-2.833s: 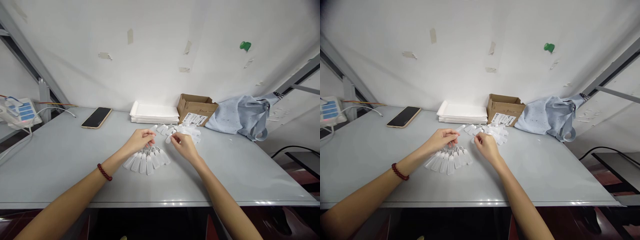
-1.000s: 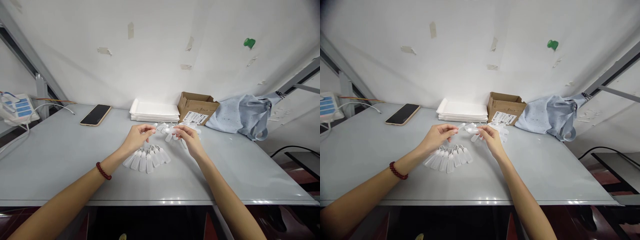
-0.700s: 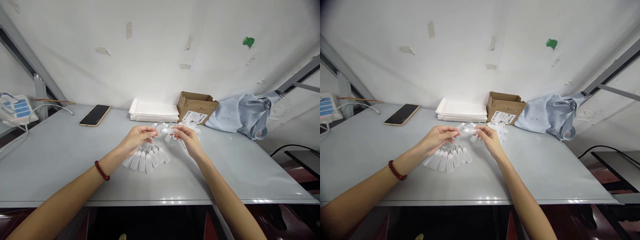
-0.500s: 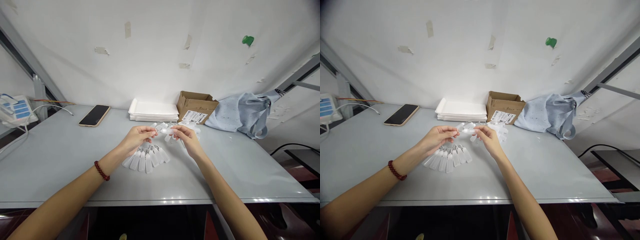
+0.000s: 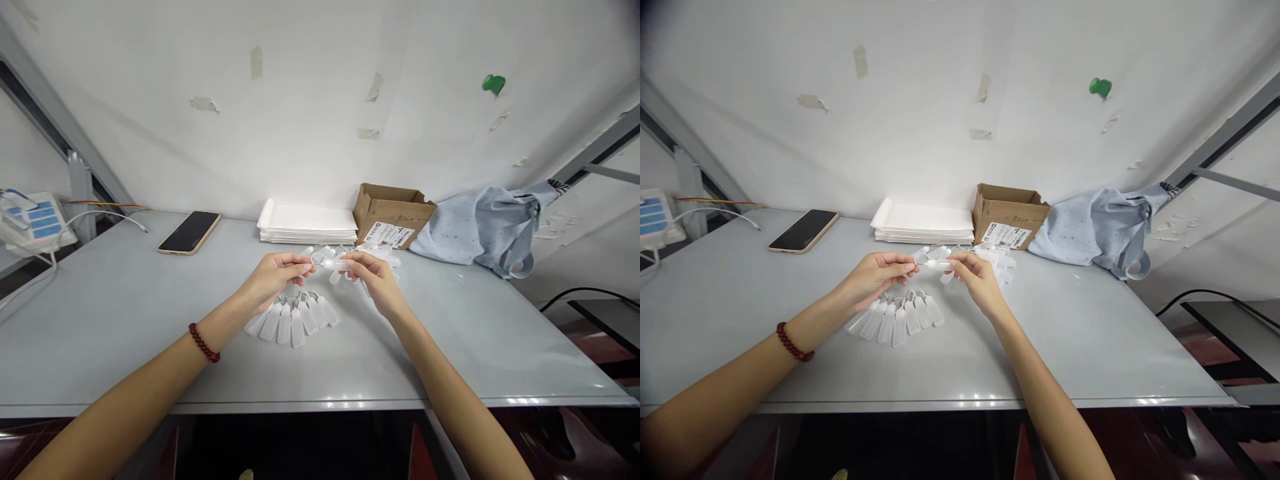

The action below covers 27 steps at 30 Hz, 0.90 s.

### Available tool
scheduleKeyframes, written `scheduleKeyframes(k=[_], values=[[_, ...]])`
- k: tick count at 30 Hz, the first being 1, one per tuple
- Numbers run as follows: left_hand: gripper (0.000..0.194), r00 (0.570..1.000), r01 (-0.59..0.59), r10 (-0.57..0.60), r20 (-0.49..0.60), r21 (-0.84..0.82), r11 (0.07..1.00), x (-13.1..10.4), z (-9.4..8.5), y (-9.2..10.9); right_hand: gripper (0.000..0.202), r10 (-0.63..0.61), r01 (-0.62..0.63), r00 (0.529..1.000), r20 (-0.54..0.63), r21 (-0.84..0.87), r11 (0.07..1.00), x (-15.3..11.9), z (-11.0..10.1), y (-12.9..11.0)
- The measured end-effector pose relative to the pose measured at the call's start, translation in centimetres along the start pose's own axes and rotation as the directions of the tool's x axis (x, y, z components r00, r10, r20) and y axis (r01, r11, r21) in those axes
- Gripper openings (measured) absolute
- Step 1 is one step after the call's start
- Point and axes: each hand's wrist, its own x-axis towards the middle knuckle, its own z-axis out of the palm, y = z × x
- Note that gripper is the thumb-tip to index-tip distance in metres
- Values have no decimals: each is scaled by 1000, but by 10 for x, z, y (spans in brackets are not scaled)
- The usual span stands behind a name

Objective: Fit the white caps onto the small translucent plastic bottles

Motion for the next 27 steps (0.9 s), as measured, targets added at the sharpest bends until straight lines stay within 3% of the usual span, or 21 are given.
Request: scheduleKeyframes(k=[27], values=[[16, 996, -25, 47, -79, 265, 964, 0, 0, -3, 23, -19, 21, 1000, 18, -114, 993, -3, 0, -3]])
